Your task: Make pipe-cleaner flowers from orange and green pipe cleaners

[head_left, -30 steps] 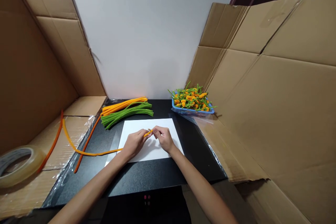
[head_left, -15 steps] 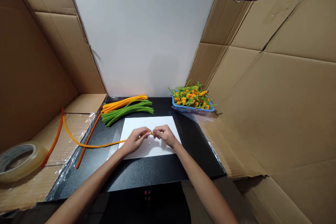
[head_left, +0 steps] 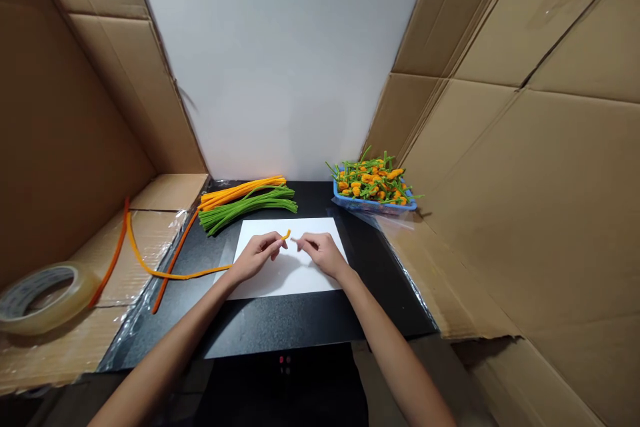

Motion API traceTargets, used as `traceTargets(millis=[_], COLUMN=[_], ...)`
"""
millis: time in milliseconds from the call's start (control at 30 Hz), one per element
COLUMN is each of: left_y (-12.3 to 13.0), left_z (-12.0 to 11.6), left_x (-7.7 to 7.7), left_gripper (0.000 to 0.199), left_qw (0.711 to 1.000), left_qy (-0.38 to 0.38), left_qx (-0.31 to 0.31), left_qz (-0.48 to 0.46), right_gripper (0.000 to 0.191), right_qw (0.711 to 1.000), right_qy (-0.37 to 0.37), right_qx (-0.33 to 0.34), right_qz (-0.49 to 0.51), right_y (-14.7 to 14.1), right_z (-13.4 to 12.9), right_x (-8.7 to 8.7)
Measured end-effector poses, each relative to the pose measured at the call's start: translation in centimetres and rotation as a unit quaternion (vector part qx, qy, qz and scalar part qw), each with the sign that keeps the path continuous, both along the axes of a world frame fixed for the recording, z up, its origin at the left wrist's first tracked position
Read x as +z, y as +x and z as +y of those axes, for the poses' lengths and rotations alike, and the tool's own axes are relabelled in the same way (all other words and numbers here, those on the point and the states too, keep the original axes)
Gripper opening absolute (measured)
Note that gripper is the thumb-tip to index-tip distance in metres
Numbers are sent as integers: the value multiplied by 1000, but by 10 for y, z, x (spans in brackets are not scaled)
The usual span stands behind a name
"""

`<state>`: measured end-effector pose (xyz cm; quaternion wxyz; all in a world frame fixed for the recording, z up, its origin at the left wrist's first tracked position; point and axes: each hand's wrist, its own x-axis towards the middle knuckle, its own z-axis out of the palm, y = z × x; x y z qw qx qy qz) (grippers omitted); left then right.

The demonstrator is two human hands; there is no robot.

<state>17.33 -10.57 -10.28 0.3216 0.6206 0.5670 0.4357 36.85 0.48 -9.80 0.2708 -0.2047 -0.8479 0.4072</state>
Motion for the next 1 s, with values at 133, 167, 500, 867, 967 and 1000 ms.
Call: traceTargets(millis=[133,167,500,867,967,1000], left_y=[3,4,5,11,17,18], left_z=[0,0,-1,-2,-3,-2], left_x=[-3,-3,-4,-1,-2,-3], left_gripper=[42,42,41,31,30,31], left_qw=[999,999,997,982,969,970], left_qy=[-9,-11,-10,-16,-1,-2], left_qx=[-25,-29,-57,-60,-18,-6], left_qz=[17,24,42,180,245,241], right_gripper=[40,40,57,50,38,35], right_qw=[999,999,997,939,891,881], right_qy=[-27,-27,-11,260,344,355], right_qx=[-29,-6,55,78,10,-15], right_qz=[31,26,56,-209,-297,-314], right_y=[1,1,-5,-4,-11,-13], right_z=[1,0,-5,-6,-15,-18], right_x=[2,1,-2,-4,-3,-2])
